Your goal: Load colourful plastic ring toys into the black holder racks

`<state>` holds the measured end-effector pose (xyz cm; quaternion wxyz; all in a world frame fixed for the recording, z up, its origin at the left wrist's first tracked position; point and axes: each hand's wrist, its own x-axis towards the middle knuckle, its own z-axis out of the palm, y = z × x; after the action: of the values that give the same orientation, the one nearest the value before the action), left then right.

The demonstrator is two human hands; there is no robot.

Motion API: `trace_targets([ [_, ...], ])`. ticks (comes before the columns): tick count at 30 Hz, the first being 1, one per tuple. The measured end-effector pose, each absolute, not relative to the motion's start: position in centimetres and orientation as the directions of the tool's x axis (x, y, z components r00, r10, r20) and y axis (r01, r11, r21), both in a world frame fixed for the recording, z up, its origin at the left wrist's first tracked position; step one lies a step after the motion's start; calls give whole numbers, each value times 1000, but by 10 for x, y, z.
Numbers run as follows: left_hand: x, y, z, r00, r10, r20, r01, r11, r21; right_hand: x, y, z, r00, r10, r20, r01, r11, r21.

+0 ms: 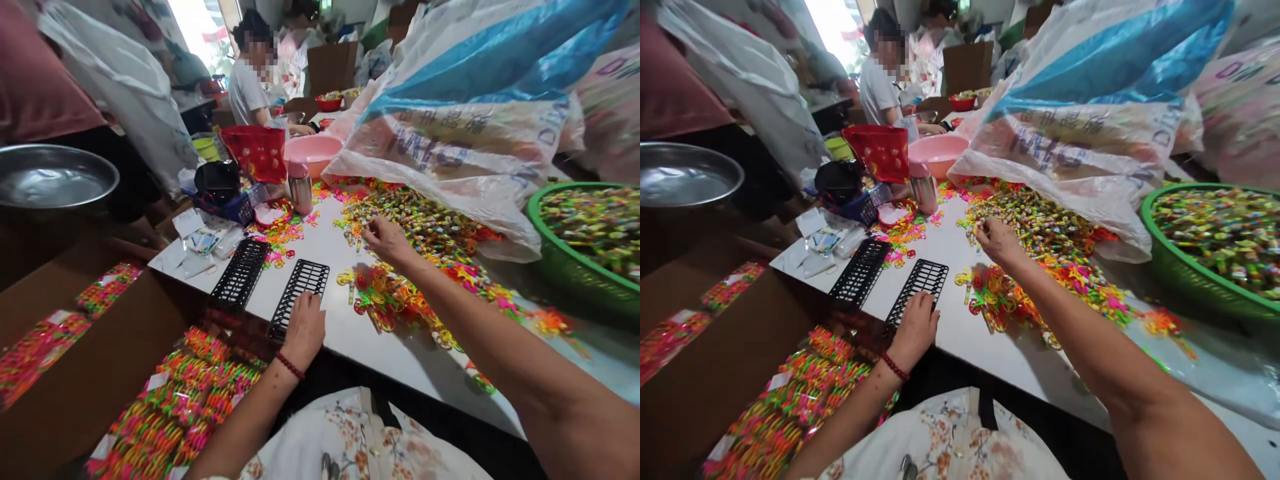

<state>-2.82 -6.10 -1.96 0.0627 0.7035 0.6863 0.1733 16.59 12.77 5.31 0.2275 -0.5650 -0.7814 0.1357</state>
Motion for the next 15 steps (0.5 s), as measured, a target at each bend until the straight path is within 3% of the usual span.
trace_targets([
  [2,-39,-63,-13,-45,979,198,946,-22,324,170,94,59,-255,946,200,708,323,-628],
  [4,-52,-65,-10,-96,974,205,957,34,288,177,59,58,-255,945,202,631,321,-706],
  [7,-68,-67,-13,-84,986,142,975,52,215,190,14,49,-193,961,200,610,277,-743],
  [11,-73,-63,-27,-104,990,98,985,89,147,204,-30,32,-54,995,87,619,102,-779],
  [15,-68,-56,-31,-184,971,152,978,166,126,203,-59,18,-138,990,21,593,99,-799],
])
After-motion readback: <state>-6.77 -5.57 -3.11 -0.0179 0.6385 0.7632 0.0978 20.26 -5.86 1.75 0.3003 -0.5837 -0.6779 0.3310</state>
